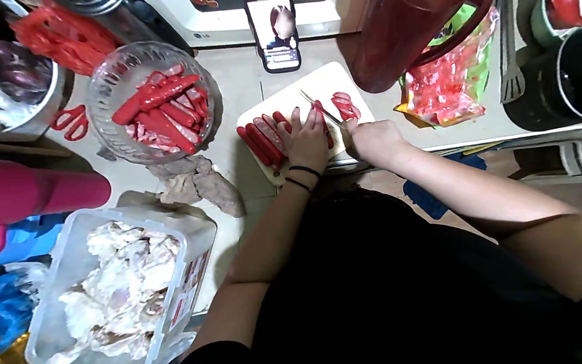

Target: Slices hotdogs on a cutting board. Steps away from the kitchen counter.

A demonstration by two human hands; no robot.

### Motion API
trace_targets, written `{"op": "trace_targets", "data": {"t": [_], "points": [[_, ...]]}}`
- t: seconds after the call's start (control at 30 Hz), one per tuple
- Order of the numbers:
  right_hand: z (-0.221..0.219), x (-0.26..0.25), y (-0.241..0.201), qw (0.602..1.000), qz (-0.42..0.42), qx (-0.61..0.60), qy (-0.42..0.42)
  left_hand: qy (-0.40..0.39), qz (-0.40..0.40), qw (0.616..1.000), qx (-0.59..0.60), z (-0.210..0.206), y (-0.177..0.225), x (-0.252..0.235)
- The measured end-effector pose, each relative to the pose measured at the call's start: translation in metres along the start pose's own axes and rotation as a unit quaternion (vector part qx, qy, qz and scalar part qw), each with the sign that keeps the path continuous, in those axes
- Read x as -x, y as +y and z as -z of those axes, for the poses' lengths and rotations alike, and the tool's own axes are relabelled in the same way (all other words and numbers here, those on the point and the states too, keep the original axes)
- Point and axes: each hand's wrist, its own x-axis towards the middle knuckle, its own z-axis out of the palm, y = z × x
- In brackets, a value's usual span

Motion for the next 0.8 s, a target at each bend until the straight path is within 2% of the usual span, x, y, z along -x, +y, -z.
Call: {"op": "trace_targets", "data": {"t": [0.5, 0.7, 0.8], "points": [[-0.001, -0.013, -0.007, 1.000, -0.001, 0.002, -0.016, -0.014, 0.005, 1.000, 0.013, 0.001, -0.001, -0.003], [-0.001, -0.011, -0.004, 0.999, -0.024, -0.002, -0.022, 0.020, 0.006, 1.000, 0.019, -0.005, -0.003, 0.001], [0.000, -0.005, -0.003, 1.000, -0.009, -0.004, -0.011, 0.036, 0.009, 0.999, 0.019, -0.006, -0.001, 0.002]]}}
